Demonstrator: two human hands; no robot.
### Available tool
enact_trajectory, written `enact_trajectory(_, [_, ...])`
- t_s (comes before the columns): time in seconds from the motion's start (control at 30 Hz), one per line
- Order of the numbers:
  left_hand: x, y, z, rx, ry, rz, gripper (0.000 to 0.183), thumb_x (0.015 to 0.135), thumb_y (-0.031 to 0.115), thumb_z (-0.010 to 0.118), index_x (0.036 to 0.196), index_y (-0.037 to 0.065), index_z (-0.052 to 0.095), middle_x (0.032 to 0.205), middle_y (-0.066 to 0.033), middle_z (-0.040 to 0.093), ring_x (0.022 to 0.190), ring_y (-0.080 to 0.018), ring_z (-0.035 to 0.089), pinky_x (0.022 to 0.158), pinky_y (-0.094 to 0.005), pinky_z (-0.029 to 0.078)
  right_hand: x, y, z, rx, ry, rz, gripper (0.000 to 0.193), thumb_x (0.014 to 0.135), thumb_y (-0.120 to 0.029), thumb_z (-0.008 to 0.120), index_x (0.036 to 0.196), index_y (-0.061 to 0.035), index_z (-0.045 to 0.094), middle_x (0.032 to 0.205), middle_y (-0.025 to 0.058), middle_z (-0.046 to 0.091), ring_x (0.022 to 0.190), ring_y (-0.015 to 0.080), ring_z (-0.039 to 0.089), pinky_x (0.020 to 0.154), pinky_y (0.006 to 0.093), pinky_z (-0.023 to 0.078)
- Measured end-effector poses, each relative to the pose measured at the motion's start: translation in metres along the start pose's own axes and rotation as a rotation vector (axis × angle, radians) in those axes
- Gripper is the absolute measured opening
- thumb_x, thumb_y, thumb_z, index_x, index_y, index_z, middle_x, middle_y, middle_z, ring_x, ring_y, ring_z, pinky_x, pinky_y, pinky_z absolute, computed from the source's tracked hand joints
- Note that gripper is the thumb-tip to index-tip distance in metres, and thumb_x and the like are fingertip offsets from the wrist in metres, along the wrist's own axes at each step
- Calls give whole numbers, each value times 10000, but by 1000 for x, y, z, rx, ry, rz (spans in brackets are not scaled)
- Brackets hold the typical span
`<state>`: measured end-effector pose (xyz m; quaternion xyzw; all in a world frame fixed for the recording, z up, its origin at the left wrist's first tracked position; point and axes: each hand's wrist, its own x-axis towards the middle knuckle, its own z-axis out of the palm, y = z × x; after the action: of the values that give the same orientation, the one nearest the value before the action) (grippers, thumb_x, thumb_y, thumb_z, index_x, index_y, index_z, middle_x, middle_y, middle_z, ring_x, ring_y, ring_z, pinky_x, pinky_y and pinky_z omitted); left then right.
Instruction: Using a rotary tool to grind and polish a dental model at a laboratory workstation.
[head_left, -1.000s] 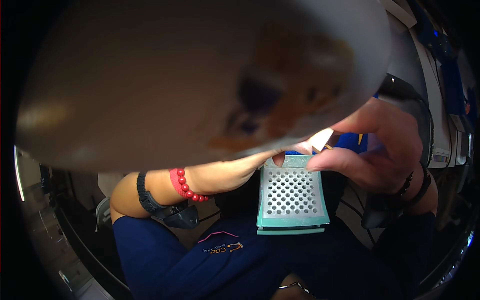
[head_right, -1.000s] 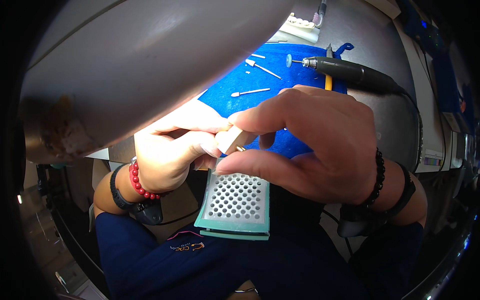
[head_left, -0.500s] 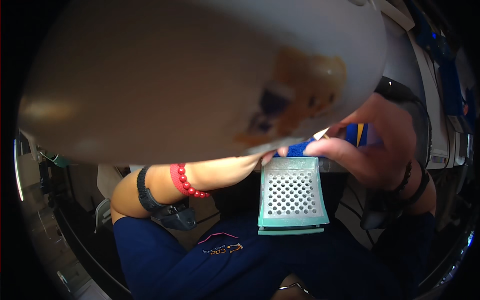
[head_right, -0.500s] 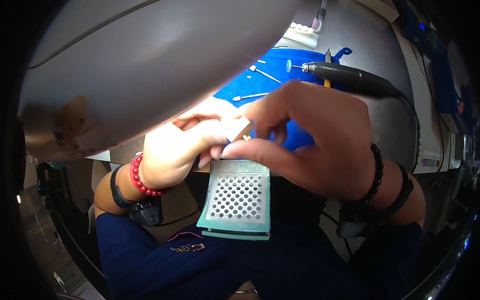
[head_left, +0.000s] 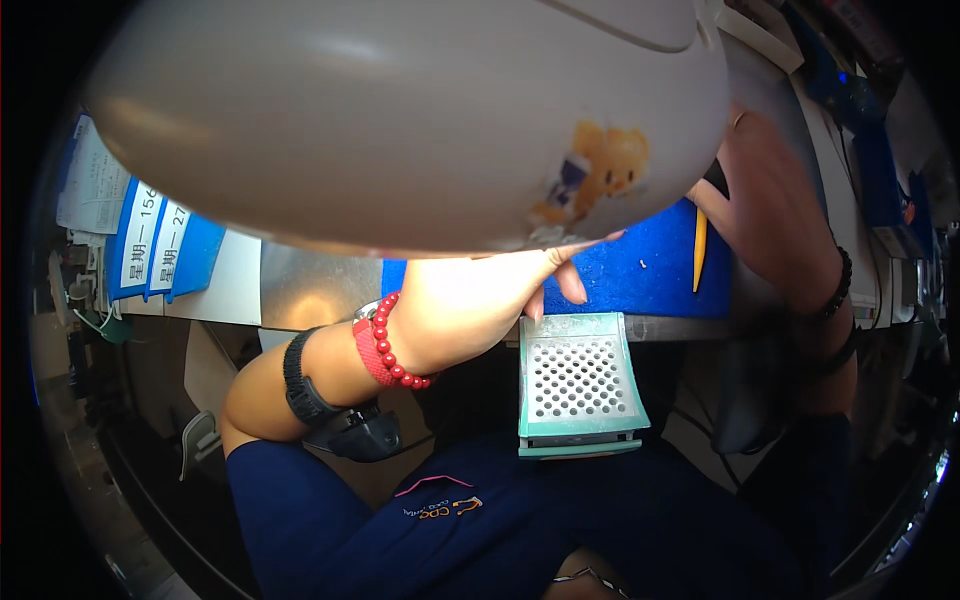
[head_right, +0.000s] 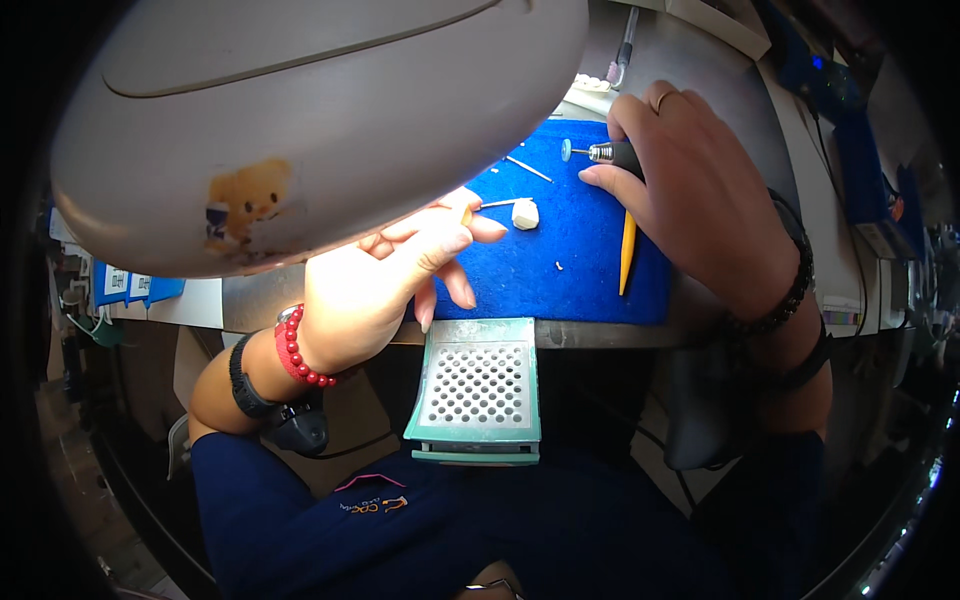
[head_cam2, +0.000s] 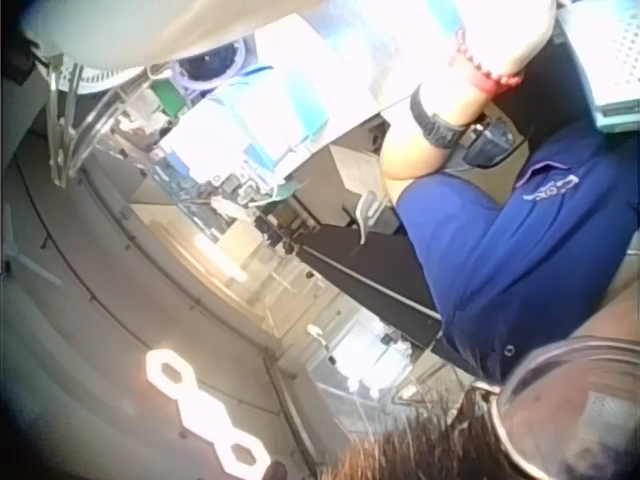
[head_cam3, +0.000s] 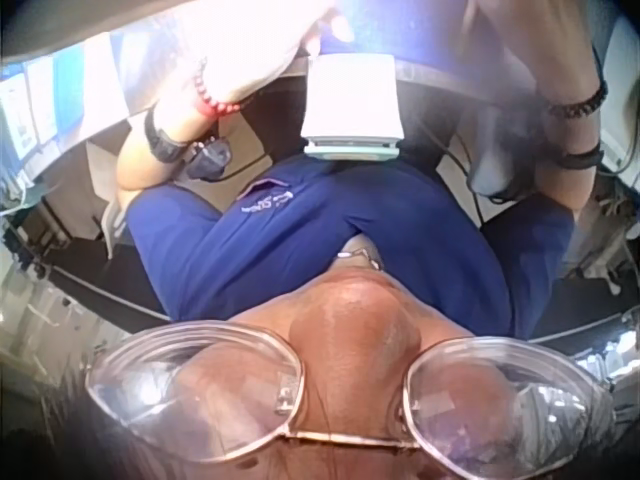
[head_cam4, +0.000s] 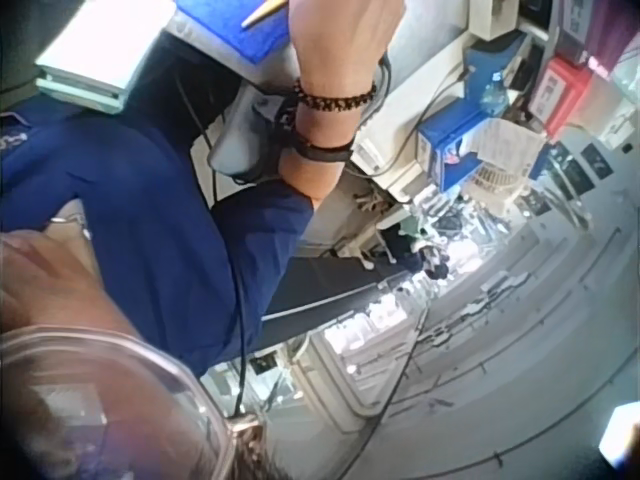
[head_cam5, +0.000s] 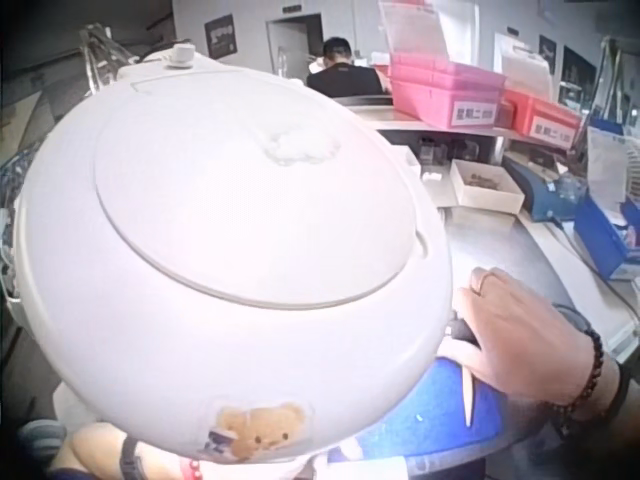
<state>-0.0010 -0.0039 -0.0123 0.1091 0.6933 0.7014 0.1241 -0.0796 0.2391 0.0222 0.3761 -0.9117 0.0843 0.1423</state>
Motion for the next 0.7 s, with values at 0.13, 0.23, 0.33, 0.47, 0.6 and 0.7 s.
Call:
enact_trajectory(0.13, [0,1,-5,34,-137,1,287,902,115,520,1126,-63,538,960,-121,654,608,-100,595,436,-161,423,-3,3,1,-25,-55,13,275,776,-206,656,911,-2,532,853,151,527,822,282,513,715,372,420])
enact_trajectory(0.23, [-1,9,-3,127,-146,91,273,907,112,506,1129,-43,540,954,-132,647,591,-95,582,442,-169,427,1,5,1,-47,-82,24,258,798,-203,629,923,3,539,857,163,531,829,290,515,713,371,422])
enact_trajectory(0.33, [0,13,-3,32,-187,39,250,901,115,515,1106,-24,549,915,-142,638,584,-99,571,446,-179,431,7,2,-3,-109,-74,-9,263,818,-226,608,933,-1,535,822,156,548,781,295,534,676,372,426])
enact_trajectory(0.47, [2,26,2,-164,-130,-265,227,883,117,550,1061,-23,563,849,-139,629,590,-111,572,449,-182,425,8,-11,-6,157,-3,30,229,842,-224,570,910,-7,539,771,151,561,730,328,552,636,383,429])
enact_trajectory(0.6, [1,30,4,-184,-130,-298,237,864,131,584,1039,-29,581,804,-136,630,592,-115,576,448,-181,414,8,-24,-10,256,-10,-132,337,783,-323,649,889,-14,565,698,126,561,613,327,558,542,370,427])
enact_trajectory(0.7, [-1,25,2,-180,-124,-271,245,852,134,601,1030,-34,597,775,-134,631,581,-116,578,447,-183,414,1,-29,-12,247,-48,-178,493,653,-421,746,884,-21,575,619,89,538,536,266,549,499,336,415])
